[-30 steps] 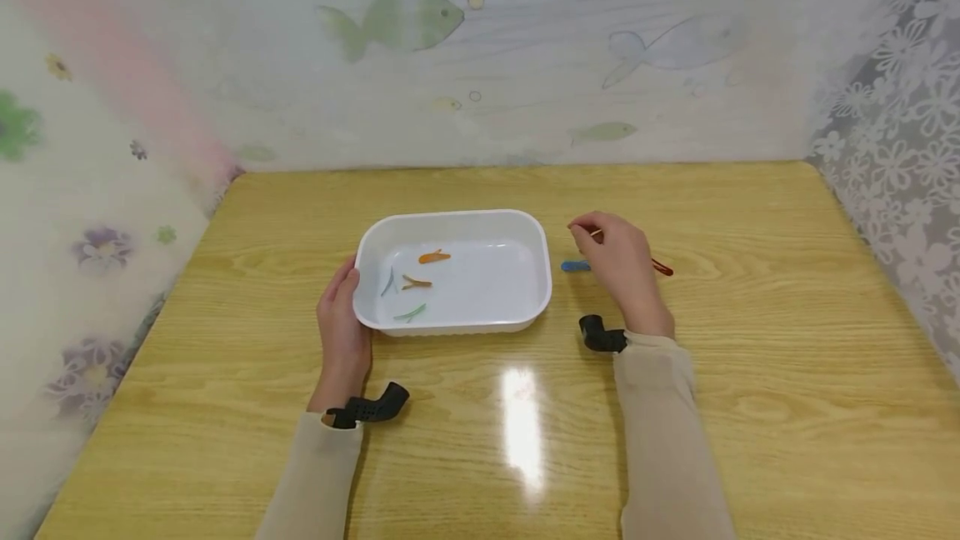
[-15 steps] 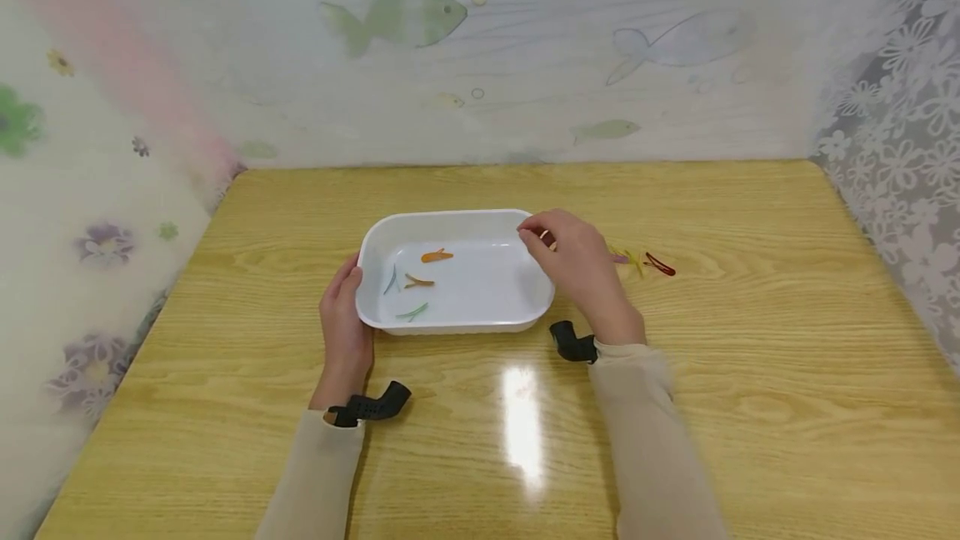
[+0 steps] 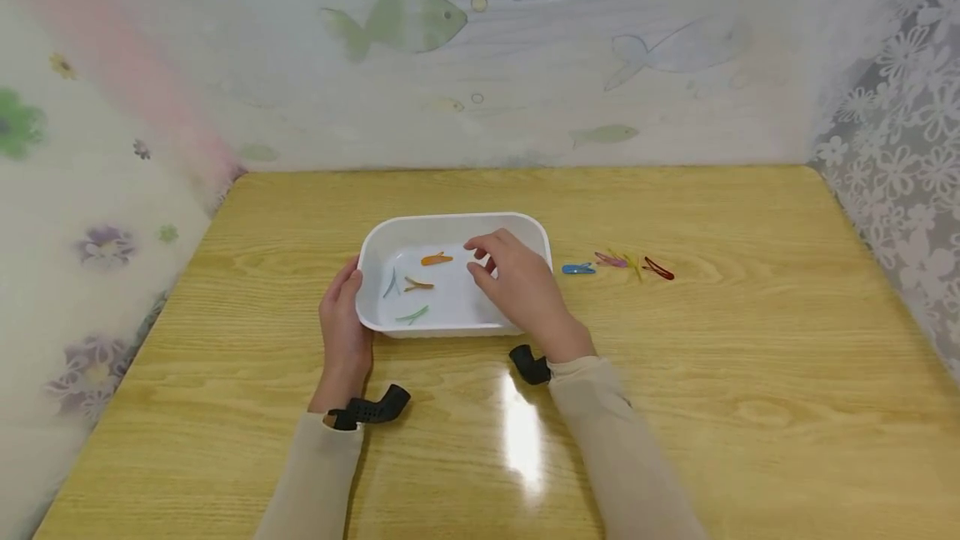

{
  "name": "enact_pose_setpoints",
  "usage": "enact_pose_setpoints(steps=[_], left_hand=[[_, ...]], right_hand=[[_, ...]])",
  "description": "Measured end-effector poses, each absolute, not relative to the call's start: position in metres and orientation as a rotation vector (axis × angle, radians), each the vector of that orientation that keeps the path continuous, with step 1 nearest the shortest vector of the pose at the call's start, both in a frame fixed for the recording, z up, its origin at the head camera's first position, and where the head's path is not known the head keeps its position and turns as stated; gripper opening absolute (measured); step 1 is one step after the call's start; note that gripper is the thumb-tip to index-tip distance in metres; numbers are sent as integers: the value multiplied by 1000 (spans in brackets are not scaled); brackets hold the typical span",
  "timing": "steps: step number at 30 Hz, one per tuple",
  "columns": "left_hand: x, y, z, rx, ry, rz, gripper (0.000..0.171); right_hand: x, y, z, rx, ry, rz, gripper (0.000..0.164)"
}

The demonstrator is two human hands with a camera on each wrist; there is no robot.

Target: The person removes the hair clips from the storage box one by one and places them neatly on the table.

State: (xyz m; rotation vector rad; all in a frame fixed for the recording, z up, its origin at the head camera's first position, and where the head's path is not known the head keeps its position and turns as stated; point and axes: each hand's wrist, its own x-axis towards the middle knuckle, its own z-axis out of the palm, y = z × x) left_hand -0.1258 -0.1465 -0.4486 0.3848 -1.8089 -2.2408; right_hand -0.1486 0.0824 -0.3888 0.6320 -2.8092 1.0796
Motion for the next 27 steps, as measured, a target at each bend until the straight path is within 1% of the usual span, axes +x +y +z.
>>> enact_pose_setpoints(steps=[9,16,27], left_hand=[[-125,-146,-449,422,-1830,-2227,35],[-126,-149,-448,414,-1833,-2216,36],[-125,-149,-450,388,-1853,-2202,33]], right_hand=[[-137,53,-397,762,-2841,1001,19],[-137,40,-392,785,-2922,987,18],[-144,17,-393,816,-3029,971,20]])
